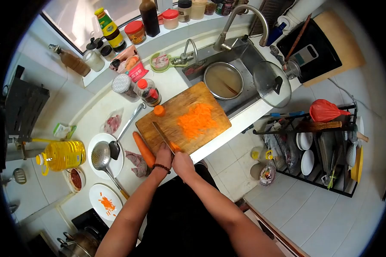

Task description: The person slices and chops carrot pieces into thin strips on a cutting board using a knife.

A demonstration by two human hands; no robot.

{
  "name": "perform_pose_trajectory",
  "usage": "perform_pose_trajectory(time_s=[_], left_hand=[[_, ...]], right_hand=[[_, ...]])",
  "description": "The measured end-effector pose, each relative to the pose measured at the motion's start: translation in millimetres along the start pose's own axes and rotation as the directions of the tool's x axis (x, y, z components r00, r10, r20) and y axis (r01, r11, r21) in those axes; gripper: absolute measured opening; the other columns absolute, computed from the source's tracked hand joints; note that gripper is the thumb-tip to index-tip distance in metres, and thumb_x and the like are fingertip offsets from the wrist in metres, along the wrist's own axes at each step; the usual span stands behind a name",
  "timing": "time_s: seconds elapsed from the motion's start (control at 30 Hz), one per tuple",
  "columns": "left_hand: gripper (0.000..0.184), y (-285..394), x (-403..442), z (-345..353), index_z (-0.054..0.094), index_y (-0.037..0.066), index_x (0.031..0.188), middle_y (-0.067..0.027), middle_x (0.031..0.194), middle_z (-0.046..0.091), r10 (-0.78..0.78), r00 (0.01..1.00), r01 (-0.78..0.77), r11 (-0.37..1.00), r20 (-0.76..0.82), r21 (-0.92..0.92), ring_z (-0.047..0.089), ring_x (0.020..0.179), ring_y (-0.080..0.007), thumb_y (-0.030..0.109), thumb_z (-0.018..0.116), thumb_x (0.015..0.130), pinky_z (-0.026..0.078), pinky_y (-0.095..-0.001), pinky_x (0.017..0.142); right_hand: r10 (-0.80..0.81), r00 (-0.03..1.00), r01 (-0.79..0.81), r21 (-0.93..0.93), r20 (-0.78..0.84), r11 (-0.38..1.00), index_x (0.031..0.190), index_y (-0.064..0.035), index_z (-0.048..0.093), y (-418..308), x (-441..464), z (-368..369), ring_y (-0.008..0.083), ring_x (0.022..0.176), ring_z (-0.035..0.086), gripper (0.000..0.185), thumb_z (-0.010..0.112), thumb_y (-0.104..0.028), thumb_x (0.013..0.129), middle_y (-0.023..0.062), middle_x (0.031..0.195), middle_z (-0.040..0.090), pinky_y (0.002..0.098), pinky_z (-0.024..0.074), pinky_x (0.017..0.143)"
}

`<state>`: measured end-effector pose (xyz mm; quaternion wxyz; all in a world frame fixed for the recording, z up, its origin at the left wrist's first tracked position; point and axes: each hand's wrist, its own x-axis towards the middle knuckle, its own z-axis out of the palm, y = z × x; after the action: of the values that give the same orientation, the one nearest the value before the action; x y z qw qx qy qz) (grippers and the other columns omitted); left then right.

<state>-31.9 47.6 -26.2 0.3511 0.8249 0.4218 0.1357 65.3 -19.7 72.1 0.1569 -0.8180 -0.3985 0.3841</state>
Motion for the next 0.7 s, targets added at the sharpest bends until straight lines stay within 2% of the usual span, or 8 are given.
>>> perform_pose_trajectory(time_s=[0.07, 0.13, 0.23, 0.33, 0.47, 0.53, 0.63, 0.7], left_hand=[[0.026, 6.6, 0.3, -5.5, 0.059, -0.008, 0.108, -0.0278, 0.103, 0.059, 0.006, 1.0, -0.006, 1.0, -0.003, 0.01, 0.062, 0.094, -0.0456, 0.002, 0.06, 0.084, 0.054, -0.0475, 0.083], [0.026, 6.4, -3.6, -6.9, 0.059, -0.008, 0.107, -0.0272, 0.102, 0.059, 0.0, 1.0, 0.0, 1.0, -0.003, 0.019, 0.062, 0.093, -0.0452, 0.002, 0.06, 0.084, 0.055, -0.0473, 0.083], [0.036, -1.4, -2.4, -0.5, 0.058, -0.005, 0.116, -0.0259, 0.103, 0.059, -0.009, 1.0, 0.008, 1.0, 0.022, 0.028, 0.061, 0.097, -0.0444, 0.0, 0.063, 0.08, 0.054, -0.0481, 0.083], [0.036, -9.2, -5.2, 7.7, 0.058, -0.005, 0.115, -0.026, 0.104, 0.059, -0.002, 1.0, 0.002, 0.999, 0.013, 0.053, 0.061, 0.096, -0.0443, 0.001, 0.064, 0.08, 0.055, -0.0479, 0.082], [0.036, -7.0, -1.8, 6.1, 0.058, -0.005, 0.116, -0.0259, 0.105, 0.059, 0.004, 1.0, -0.005, 0.997, 0.013, 0.078, 0.062, 0.097, -0.0441, 0.002, 0.064, 0.081, 0.055, -0.0478, 0.081], [0.036, -2.3, -2.4, 0.6, 0.058, -0.005, 0.116, -0.0261, 0.107, 0.059, -0.012, 1.0, 0.01, 0.997, 0.026, 0.079, 0.062, 0.098, -0.0441, 0.002, 0.063, 0.081, 0.055, -0.0479, 0.082], [0.037, 0.4, -5.4, -0.8, 0.057, -0.006, 0.118, -0.0261, 0.109, 0.058, -0.053, 0.996, 0.046, 0.995, 0.074, 0.087, 0.062, 0.098, -0.044, 0.003, 0.063, 0.082, 0.056, -0.0482, 0.082], [0.039, -0.3, -3.7, -1.5, 0.057, -0.006, 0.119, -0.0265, 0.112, 0.057, -0.072, 0.993, 0.06, 0.99, 0.093, 0.13, 0.062, 0.099, -0.0445, 0.004, 0.064, 0.082, 0.055, -0.0484, 0.085]], right_hand=[[0.013, 1.0, -0.013, 0.003, 0.014, 1.0, 0.095, 0.0096, 0.065, -0.6, -0.7, -2.3, 0.0499, 0.086, 0.067, 0.016, 0.054, -0.001, 0.088, 0.0357, 0.085, 0.066, 0.0559, 0.0548, 0.078], [-0.07, 0.995, 0.072, 0.025, -0.067, 0.997, 0.095, 0.0097, 0.065, 7.8, -11.8, 2.0, 0.0501, 0.084, 0.067, 0.017, 0.054, -0.001, 0.088, 0.0359, 0.084, 0.065, 0.055, 0.0556, 0.074], [-0.081, 0.991, 0.086, 0.045, -0.11, 0.995, 0.091, 0.0108, 0.066, 13.2, -14.5, 8.3, 0.0507, 0.079, 0.066, 0.021, 0.053, -0.005, 0.09, 0.0355, 0.079, 0.064, 0.0569, 0.0545, 0.072], [-0.07, 0.994, 0.072, 0.013, -0.087, 0.997, 0.096, 0.0093, 0.065, 11.7, 3.7, 13.3, 0.0505, 0.078, 0.066, 0.019, 0.053, -0.003, 0.089, 0.0351, 0.078, 0.064, 0.0577, 0.0541, 0.072], [-0.087, 0.992, 0.087, -0.001, -0.088, 0.996, 0.096, 0.0091, 0.065, 13.0, 6.2, 13.4, 0.0504, 0.078, 0.066, 0.018, 0.054, -0.003, 0.088, 0.0351, 0.078, 0.064, 0.0579, 0.0539, 0.072], [-0.14, 0.983, 0.147, 0.049, -0.123, 0.988, 0.095, 0.0097, 0.066, 15.3, -11.4, 8.7, 0.0506, 0.078, 0.066, 0.019, 0.054, -0.004, 0.088, 0.0354, 0.079, 0.064, 0.0573, 0.0541, 0.071], [-0.058, 0.996, 0.061, 0.04, -0.071, 0.997, 0.091, 0.0096, 0.067, 13.1, -19.4, 6.4, 0.0496, 0.081, 0.067, 0.018, 0.055, -0.004, 0.087, 0.036, 0.082, 0.065, 0.0551, 0.0551, 0.074], [-0.063, 0.997, 0.064, 0.018, -0.048, 0.998, 0.093, 0.0092, 0.067, 7.9, -4.3, 6.3, 0.0495, 0.082, 0.067, 0.019, 0.055, -0.004, 0.087, 0.0359, 0.082, 0.065, 0.055, 0.0552, 0.074]])
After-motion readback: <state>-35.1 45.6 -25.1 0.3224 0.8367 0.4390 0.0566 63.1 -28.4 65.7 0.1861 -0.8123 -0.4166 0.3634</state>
